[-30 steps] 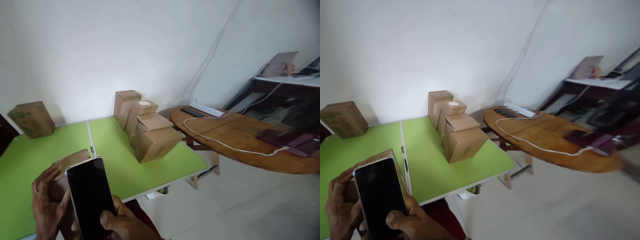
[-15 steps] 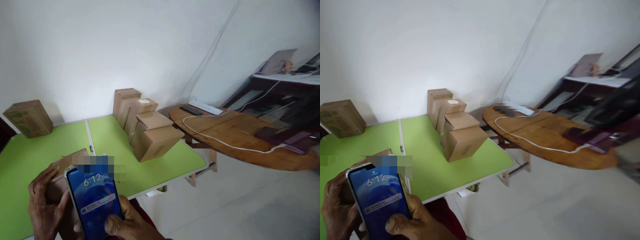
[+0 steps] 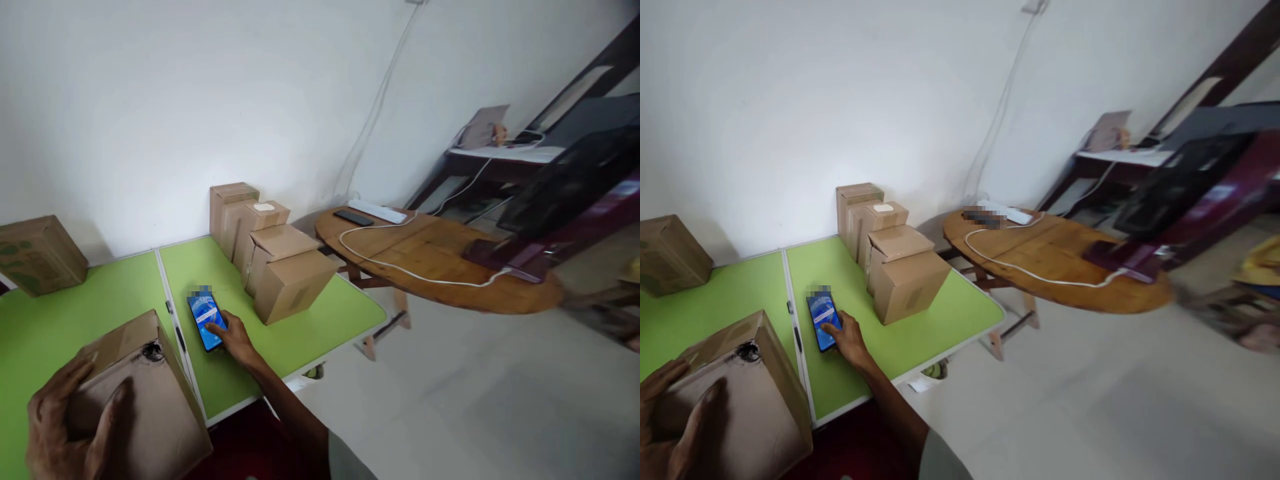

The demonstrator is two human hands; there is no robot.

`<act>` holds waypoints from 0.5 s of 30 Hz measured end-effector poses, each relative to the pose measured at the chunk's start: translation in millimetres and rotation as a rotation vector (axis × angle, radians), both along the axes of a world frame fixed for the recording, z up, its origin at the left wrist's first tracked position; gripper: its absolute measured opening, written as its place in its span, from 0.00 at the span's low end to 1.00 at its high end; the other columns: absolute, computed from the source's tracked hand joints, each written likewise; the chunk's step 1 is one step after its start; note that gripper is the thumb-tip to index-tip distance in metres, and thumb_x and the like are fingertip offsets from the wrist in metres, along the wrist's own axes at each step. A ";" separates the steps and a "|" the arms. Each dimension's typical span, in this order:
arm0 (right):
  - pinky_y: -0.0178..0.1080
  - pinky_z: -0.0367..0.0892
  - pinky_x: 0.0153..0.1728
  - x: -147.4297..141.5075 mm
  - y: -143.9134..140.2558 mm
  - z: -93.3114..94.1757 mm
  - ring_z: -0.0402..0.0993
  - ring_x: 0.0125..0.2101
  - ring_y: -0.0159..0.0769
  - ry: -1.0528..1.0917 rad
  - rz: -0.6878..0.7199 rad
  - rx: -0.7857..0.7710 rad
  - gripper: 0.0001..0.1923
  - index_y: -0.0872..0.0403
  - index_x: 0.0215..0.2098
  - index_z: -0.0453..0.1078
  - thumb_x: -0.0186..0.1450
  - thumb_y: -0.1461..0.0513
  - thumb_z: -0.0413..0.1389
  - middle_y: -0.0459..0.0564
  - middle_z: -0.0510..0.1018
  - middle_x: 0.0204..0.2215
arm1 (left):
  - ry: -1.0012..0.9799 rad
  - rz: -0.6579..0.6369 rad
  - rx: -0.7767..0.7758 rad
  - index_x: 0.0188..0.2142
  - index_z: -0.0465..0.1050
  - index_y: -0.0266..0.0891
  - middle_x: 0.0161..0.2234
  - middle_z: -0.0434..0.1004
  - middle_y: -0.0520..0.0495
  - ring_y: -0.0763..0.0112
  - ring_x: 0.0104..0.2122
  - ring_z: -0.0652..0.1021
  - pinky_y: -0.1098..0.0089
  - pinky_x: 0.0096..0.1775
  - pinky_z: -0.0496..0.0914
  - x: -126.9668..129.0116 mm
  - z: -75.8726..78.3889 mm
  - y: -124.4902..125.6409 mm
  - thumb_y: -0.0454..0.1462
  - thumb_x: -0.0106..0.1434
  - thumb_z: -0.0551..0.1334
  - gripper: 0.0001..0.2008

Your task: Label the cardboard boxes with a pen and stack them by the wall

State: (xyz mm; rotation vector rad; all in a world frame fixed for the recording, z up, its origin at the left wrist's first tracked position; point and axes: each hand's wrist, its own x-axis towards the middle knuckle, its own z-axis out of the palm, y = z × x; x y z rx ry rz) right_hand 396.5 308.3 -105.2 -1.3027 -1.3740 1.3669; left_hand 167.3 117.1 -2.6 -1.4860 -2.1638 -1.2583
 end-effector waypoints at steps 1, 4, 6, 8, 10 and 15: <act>0.35 0.68 0.24 -3.6 5.6 -5.4 0.73 0.25 0.36 -0.051 -0.006 -0.006 0.19 0.52 0.34 0.69 0.64 0.48 0.68 0.43 0.75 0.26 | 0.002 -0.001 0.002 0.56 0.79 0.45 0.59 0.82 0.35 0.34 0.62 0.78 0.33 0.62 0.73 -0.2 -0.7 0.5 0.65 0.69 0.65 0.31; 0.36 0.69 0.30 -10.4 15.8 -12.3 0.77 0.30 0.38 -0.205 -0.016 -0.007 0.15 0.53 0.34 0.70 0.67 0.53 0.68 0.45 0.79 0.29 | 0.017 -0.001 0.041 0.55 0.80 0.46 0.58 0.83 0.36 0.34 0.61 0.79 0.32 0.62 0.73 -2.8 -4.8 2.4 0.66 0.66 0.66 0.32; 0.37 0.70 0.35 -11.6 17.9 -11.6 0.80 0.35 0.41 -0.310 -0.012 0.008 0.11 0.54 0.36 0.73 0.69 0.56 0.68 0.49 0.83 0.33 | 0.003 0.009 0.046 0.56 0.80 0.47 0.58 0.83 0.36 0.32 0.61 0.78 0.31 0.61 0.73 -4.1 -6.9 3.1 0.66 0.65 0.66 0.33; 0.40 0.71 0.42 -11.7 16.6 -9.6 0.83 0.41 0.46 -0.416 -0.006 0.033 0.09 0.55 0.42 0.76 0.71 0.58 0.67 0.54 0.86 0.39 | -0.027 0.025 0.034 0.56 0.80 0.47 0.58 0.82 0.35 0.30 0.62 0.78 0.28 0.62 0.72 -3.4 -6.6 3.1 0.65 0.64 0.68 0.33; 0.44 0.71 0.49 -12.2 13.2 -8.1 0.83 0.49 0.52 -0.511 -0.004 0.062 0.10 0.56 0.48 0.77 0.73 0.58 0.67 0.60 0.87 0.46 | -0.076 0.044 -0.008 0.60 0.79 0.48 0.60 0.81 0.35 0.28 0.63 0.77 0.25 0.63 0.71 -0.9 -4.3 2.0 0.64 0.64 0.69 0.34; 0.52 0.69 0.61 -14.0 7.6 -3.3 0.74 0.64 0.60 -0.619 -0.006 0.130 0.12 0.54 0.54 0.78 0.76 0.56 0.64 0.68 0.81 0.60 | -0.146 0.017 -0.105 0.66 0.74 0.45 0.64 0.77 0.32 0.25 0.65 0.75 0.21 0.64 0.69 -2.8 -4.4 -4.4 0.62 0.66 0.69 0.38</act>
